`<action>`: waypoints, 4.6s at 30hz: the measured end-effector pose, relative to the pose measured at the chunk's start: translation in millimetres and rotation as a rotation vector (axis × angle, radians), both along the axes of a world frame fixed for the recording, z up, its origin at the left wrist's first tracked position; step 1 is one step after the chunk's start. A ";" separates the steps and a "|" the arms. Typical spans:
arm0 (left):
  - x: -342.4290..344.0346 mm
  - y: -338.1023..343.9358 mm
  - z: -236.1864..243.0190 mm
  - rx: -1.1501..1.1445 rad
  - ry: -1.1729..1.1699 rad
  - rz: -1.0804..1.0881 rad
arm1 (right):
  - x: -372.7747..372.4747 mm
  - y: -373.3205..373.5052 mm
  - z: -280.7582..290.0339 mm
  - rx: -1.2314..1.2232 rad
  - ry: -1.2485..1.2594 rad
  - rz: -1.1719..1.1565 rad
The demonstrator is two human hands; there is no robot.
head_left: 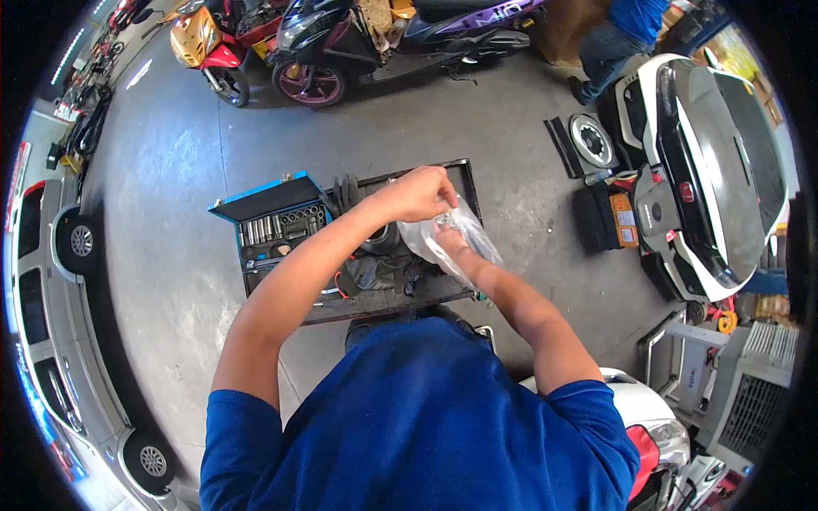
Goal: Inspecting components and checking under the hood of a vehicle using a handheld light.
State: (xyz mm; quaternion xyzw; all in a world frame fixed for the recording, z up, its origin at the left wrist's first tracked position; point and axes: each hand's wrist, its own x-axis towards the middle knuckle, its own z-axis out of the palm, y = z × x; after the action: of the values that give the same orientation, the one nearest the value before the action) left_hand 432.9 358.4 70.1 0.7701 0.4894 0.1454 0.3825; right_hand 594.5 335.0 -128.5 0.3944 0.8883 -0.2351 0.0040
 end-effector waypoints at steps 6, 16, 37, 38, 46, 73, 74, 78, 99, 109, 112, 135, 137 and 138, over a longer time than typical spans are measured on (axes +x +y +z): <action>-25.0 -7.2 2.0 0.014 0.115 -0.083 | 10.8 18.2 -3.8 0.035 -0.099 0.083; -29.9 22.5 -3.5 0.094 0.057 -0.115 | 24.5 38.3 48.3 -1.089 0.715 -0.733; -90.3 84.3 -71.2 -0.214 -0.227 0.234 | -101.0 -59.7 152.0 0.028 0.740 -0.189; -93.1 80.5 -69.8 -0.212 -0.232 0.232 | -100.6 -61.1 150.3 0.031 0.729 -0.195; -100.0 68.0 -68.6 -0.192 -0.269 0.222 | -102.0 -63.4 153.1 0.225 0.570 -0.217; -75.7 3.0 -4.0 0.082 -0.324 -0.001 | -28.8 40.7 35.9 -0.211 0.168 -0.345; -74.4 2.4 -3.0 0.077 -0.325 -0.008 | -35.0 43.5 26.0 -0.161 0.133 -0.306; -70.8 0.5 -5.0 -0.040 -0.258 0.016 | -43.2 39.3 2.7 -0.083 -0.278 -0.024; -74.6 18.9 -34.1 -0.075 -0.244 0.061 | 3.5 59.7 -5.8 -1.108 0.227 -0.373; -70.6 28.7 -45.3 -0.041 -0.239 0.177 | -4.5 26.9 68.6 -1.437 0.930 -0.949; -77.0 34.9 -52.2 -0.073 -0.245 0.268 | -6.6 8.9 121.1 -1.390 1.048 -0.938; -89.5 29.5 -47.0 -0.375 -0.483 0.441 | -121.0 -55.9 105.4 0.382 0.923 -0.259; -89.4 29.8 -48.8 -0.372 -0.468 0.423 | -124.6 -55.8 108.8 0.326 0.855 -0.342; -88.7 29.7 -49.6 -0.372 -0.458 0.412 | -126.3 -55.1 109.8 0.371 0.884 -0.341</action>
State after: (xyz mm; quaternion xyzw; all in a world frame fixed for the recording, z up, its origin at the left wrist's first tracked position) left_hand 344.2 388.1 20.5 0.5198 0.5540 0.2968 0.5786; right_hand 468.2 279.9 -18.6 0.3908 0.7547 -0.2151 -0.4810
